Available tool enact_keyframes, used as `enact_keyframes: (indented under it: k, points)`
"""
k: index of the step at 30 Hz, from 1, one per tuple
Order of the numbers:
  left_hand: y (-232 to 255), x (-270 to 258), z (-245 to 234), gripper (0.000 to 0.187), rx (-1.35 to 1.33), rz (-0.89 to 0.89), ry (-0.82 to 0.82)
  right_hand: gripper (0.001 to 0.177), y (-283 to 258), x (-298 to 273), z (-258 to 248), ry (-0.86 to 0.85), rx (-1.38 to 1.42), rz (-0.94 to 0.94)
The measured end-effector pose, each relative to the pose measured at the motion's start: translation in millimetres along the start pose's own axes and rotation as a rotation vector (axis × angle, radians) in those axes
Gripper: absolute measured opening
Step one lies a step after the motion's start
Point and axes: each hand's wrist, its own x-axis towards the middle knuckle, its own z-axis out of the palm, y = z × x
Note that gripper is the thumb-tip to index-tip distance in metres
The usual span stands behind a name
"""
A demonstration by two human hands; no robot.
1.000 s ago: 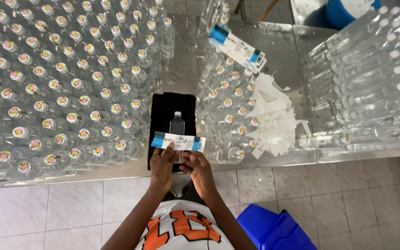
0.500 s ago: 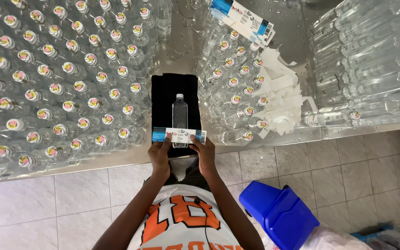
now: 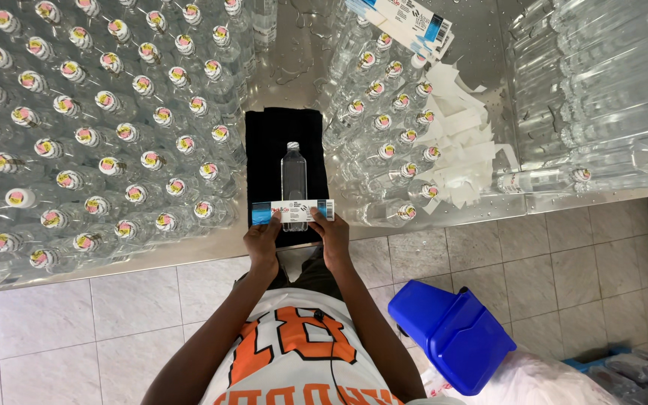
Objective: The person repeatedly picks up clear plastic bottles from a table, places them on a black mat, and applies a rectangular label to each bottle by hand. After labeling, the person moves the bottle aside and repeats the process with the next bottle.
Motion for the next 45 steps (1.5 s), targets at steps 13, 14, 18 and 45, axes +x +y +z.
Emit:
enact_keyframes:
  k: [13,14,18,45]
  points:
    - [33,-19,4,0.029,0.007,0.011,0.015,0.049,0,-1,1,-0.003,-0.043,-0.004]
    - [30,-18,3,0.029,0.008,0.009,0.015,0.049,2,-1,1,-0.001,-0.043,-0.003]
    - [43,-27,7,0.027,0.038,0.036,0.024,0.049,11,6,-1,0.029,-0.091,0.009]
    - [32,11,11,0.037,-0.090,-0.235,-0.002,0.039,-11,-13,34,-0.142,-0.433,-0.158]
